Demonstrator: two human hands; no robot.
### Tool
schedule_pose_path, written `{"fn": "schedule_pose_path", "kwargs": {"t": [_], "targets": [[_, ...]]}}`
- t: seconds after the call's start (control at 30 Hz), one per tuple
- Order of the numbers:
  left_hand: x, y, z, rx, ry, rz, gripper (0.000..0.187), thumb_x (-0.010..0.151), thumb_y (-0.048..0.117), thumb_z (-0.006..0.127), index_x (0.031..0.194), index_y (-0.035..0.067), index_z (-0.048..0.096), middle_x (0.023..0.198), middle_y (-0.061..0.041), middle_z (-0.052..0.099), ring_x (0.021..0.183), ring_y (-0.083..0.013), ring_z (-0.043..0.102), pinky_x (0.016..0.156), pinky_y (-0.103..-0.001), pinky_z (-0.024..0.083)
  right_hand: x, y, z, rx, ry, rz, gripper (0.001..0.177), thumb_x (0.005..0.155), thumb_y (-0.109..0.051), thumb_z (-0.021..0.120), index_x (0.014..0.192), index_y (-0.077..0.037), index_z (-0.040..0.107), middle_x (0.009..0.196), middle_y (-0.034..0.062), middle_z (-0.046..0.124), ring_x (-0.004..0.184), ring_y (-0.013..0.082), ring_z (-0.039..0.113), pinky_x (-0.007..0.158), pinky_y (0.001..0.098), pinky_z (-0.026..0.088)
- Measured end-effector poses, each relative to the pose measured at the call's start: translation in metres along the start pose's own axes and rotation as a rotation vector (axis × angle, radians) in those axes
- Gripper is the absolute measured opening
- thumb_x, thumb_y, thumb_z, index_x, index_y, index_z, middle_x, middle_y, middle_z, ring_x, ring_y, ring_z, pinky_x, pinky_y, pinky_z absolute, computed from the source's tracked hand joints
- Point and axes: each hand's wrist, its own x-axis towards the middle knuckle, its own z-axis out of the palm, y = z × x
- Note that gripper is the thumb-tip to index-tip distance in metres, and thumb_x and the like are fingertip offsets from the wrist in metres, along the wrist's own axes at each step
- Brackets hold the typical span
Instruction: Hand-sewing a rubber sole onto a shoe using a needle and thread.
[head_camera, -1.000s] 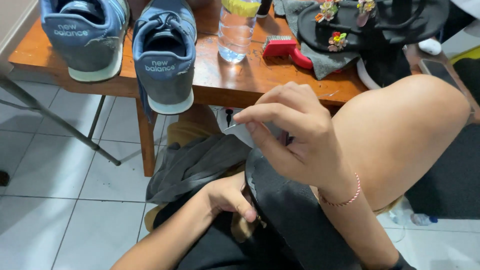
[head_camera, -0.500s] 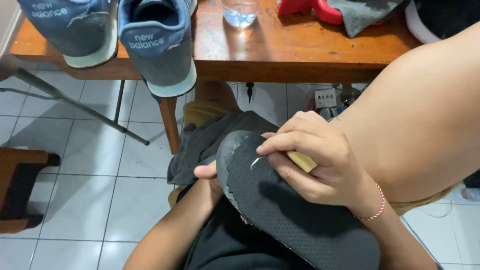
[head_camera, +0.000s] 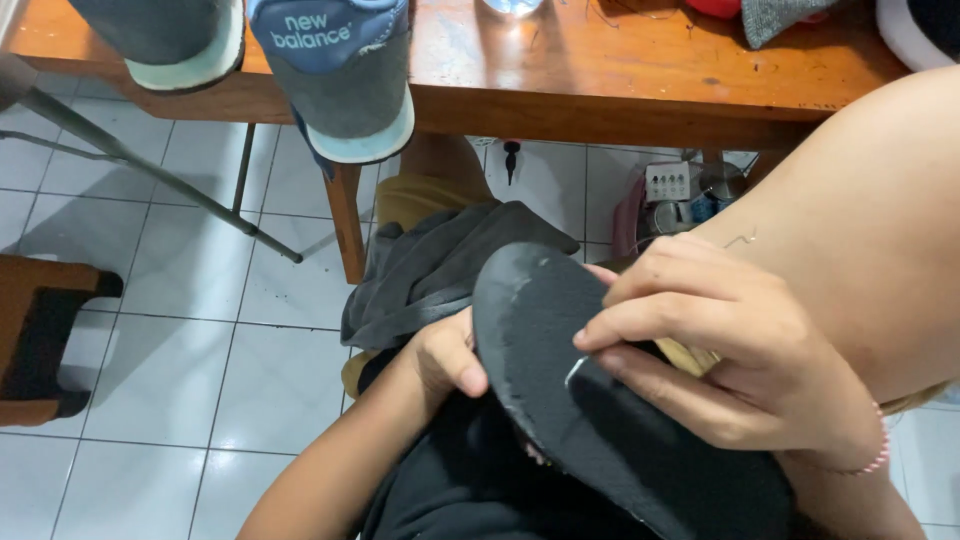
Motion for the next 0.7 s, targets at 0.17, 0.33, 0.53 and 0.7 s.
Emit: {"fn": "schedule_pose_path", "kwargs": {"t": [0.17, 0.33, 0.53, 0.7], "targets": [[0.026, -0.024, 0.031, -0.115, 0.073, -0.025, 0.053, 0.087, 0.012, 0.072, 0.13, -0.012, 0.052, 0.105, -0.023, 0.071, 0.089, -0.0345, 0.073, 0.076, -0.044, 0.063, -0.001, -0.009, -0.028, -0.163, -0.008, 0.008, 0.012, 0.09, -0.009, 0.066, 0.099, -0.006, 0.072, 0.092, 0.0112, 0.066, 0.077, 0.0204, 0.065, 0.072, 0.0301, 0.052], [0.068, -0.023, 0.101, 0.409, 0.271, 0.05, 0.084, 0.077, 0.02, 0.079, 0.148, 0.001, 0.039, 0.138, -0.007, 0.052, 0.132, -0.0192, 0.05, 0.117, -0.036, 0.042, 0.01, 0.001, -0.027, -0.102, 0.08, 0.005, 0.013, 0.093, -0.007, 0.062, 0.101, 0.0, 0.068, 0.092, 0.0137, 0.069, 0.078, 0.0227, 0.065, 0.073, 0.0323, 0.049], [0.076, -0.034, 0.072, 0.411, 0.473, 0.303, 0.059, 0.076, 0.004, 0.076, 0.13, 0.003, 0.054, 0.117, -0.006, 0.06, 0.11, -0.0161, 0.057, 0.096, -0.03, 0.049, 0.0, 0.008, -0.022, -0.119, 0.205, -0.037, 0.01, 0.095, -0.01, 0.061, 0.098, -0.001, 0.065, 0.082, 0.0069, 0.068, 0.072, 0.0216, 0.06, 0.076, 0.0348, 0.043], [0.037, -0.023, 0.077, 0.662, 0.37, 0.339, 0.069, 0.09, 0.017, 0.077, 0.148, 0.0, 0.045, 0.15, -0.017, 0.053, 0.141, -0.0289, 0.052, 0.125, -0.046, 0.039, -0.004, 0.01, -0.016, -0.059, 0.221, -0.049, 0.005, 0.097, -0.01, 0.061, 0.098, -0.004, 0.06, 0.084, 0.0038, 0.068, 0.07, 0.0183, 0.061, 0.075, 0.0351, 0.041]]}}
